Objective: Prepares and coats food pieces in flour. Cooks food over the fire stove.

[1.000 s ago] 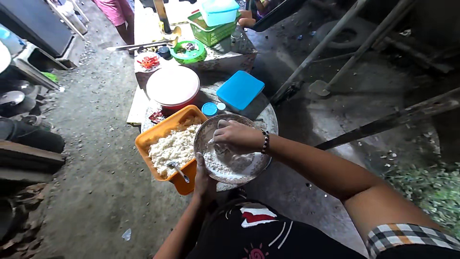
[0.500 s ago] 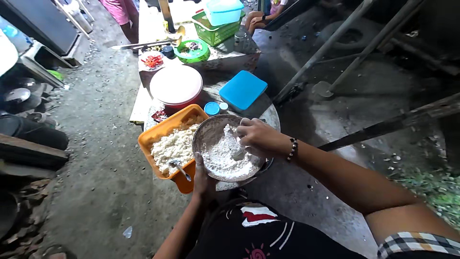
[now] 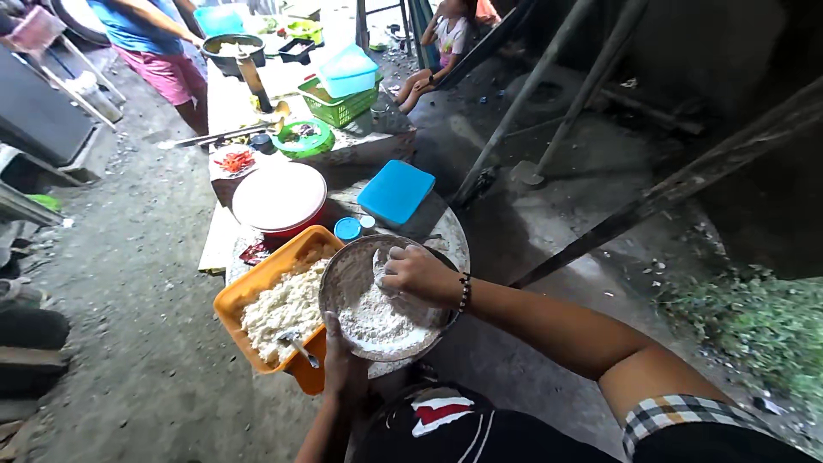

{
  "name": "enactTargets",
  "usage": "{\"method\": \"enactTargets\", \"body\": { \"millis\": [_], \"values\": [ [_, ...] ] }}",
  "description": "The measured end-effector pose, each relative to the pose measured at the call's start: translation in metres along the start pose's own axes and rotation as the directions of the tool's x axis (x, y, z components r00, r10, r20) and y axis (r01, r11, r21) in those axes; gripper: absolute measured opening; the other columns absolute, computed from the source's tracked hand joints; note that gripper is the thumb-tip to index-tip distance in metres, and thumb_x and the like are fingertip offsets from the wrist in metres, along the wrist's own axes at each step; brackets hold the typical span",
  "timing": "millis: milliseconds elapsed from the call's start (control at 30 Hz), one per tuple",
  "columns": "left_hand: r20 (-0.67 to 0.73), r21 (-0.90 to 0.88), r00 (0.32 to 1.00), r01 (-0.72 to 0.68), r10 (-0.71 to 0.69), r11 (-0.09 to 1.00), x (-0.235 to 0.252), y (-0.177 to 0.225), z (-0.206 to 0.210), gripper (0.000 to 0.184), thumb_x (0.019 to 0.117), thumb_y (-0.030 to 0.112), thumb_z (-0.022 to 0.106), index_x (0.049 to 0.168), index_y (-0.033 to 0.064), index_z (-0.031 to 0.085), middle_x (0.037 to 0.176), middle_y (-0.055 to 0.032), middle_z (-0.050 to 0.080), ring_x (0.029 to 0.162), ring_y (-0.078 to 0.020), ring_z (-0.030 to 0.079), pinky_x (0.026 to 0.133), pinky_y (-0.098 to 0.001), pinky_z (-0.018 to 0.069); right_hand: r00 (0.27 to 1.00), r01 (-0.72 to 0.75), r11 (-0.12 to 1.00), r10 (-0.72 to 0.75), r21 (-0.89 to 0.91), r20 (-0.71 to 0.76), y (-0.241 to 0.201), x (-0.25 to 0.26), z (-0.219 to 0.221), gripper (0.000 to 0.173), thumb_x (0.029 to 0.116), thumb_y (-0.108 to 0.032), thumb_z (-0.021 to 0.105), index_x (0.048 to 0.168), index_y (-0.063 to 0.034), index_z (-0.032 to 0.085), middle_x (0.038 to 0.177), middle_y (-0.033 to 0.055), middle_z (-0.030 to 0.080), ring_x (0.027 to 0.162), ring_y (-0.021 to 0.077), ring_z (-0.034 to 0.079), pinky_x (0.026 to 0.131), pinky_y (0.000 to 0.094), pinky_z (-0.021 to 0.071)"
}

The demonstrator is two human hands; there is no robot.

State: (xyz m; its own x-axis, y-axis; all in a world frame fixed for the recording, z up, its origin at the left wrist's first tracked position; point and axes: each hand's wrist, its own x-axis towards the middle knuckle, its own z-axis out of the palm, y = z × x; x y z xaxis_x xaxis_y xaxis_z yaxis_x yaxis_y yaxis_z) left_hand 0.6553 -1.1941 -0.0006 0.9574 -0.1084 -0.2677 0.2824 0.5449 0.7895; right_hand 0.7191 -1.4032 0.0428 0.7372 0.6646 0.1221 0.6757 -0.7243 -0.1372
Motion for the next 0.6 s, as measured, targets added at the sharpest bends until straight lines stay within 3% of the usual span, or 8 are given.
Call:
{"method": "enactTargets", "body": {
  "millis": [67, 167, 267, 367, 533, 600],
  "values": [
    [0.009, -0.003, 1.0, 0.001, -0.001, 1.0, -0.001, 0.0, 0.0, 0.06, 0.1093, 0.053, 0.02, 0.151, 0.0141, 0.038, 0.132, -0.0072, 0.063, 0.118, -0.0183, 0.065, 0.094, -0.0447, 0.0584, 1.0, -0.023, 1.0, 0.023, 0.021, 0.0, -0.001, 0.0, -0.002, 0.016, 0.0912, -0.01, 0.066, 0.107, -0.0071, 0.071, 0.095, 0.0148, 0.071, 0.099, 0.0374, 0.068, 0.077, 0.0536, 0.0544],
    [-0.009, -0.001, 1.0, 0.02, -0.02, 1.0, -0.003, 0.001, 0.003, 0.058, 0.1099, 0.052, 0.019, 0.149, 0.0142, 0.04, 0.13, -0.0068, 0.064, 0.116, -0.0175, 0.065, 0.094, -0.0428, 0.0585, 0.995, -0.026, 0.996, 0.034, 0.087, -0.095, 0.002, 0.001, -0.001, 0.015, 0.0908, -0.02, 0.068, 0.1, -0.008, 0.07, 0.087, 0.0091, 0.07, 0.091, 0.031, 0.07, 0.075, 0.0499, 0.0567],
    [-0.007, -0.001, 0.999, 0.042, -0.042, 0.999, -0.004, 0.0, 0.003, 0.059, 0.1095, 0.053, 0.02, 0.149, 0.0142, 0.041, 0.128, -0.0073, 0.065, 0.114, -0.0175, 0.066, 0.092, -0.0423, 0.0597, 0.983, -0.085, 0.956, 0.127, 0.282, -0.136, 0.001, 0.006, -0.014, 0.018, 0.0881, -0.022, 0.071, 0.095, -0.0056, 0.073, 0.084, 0.0089, 0.071, 0.088, 0.0278, 0.068, 0.079, 0.048, 0.0556],
    [0.007, -0.003, 0.999, 0.054, -0.054, 0.999, -0.002, -0.002, 0.0, 0.06, 0.1092, 0.054, 0.021, 0.151, 0.0144, 0.038, 0.13, -0.0092, 0.064, 0.115, -0.0212, 0.066, 0.089, -0.0475, 0.0595, 0.96, -0.175, 0.847, 0.259, 0.503, -0.102, 0.002, 0.011, -0.033, 0.023, 0.0855, -0.019, 0.075, 0.102, -0.0026, 0.076, 0.087, 0.0114, 0.072, 0.082, 0.0242, 0.068, 0.078, 0.0481, 0.0568],
    [0.052, -0.02, 0.998, 0.044, -0.043, 0.999, -0.002, -0.002, -0.003, 0.061, 0.109, 0.055, 0.019, 0.15, 0.0136, 0.039, 0.128, -0.0091, 0.065, 0.113, -0.021, 0.067, 0.088, -0.0456, 0.0611, 0.957, -0.158, 0.669, 0.286, 0.726, -0.056, 0.015, 0.02, -0.042, 0.02, 0.0834, -0.012, 0.078, 0.1, -0.0016, 0.075, 0.079, 0.0021, 0.071, 0.067, 0.0042, 0.062, 0.065, 0.0263, 0.0549],
    [0.069, -0.029, 0.997, 0.035, -0.032, 0.999, -0.001, -0.002, -0.005, 0.062, 0.1088, 0.055, 0.019, 0.15, 0.0136, 0.039, 0.129, -0.0087, 0.065, 0.115, -0.0206, 0.067, 0.09, -0.0447, 0.0605, 0.956, -0.158, 0.653, 0.288, 0.74, -0.05, 0.016, 0.025, -0.045, 0.021, 0.0828, -0.014, 0.079, 0.101, -0.0028, 0.076, 0.079, 0.0014, 0.072, 0.068, 0.0037, 0.064, 0.066, 0.0261, 0.0563]
  ]
}}
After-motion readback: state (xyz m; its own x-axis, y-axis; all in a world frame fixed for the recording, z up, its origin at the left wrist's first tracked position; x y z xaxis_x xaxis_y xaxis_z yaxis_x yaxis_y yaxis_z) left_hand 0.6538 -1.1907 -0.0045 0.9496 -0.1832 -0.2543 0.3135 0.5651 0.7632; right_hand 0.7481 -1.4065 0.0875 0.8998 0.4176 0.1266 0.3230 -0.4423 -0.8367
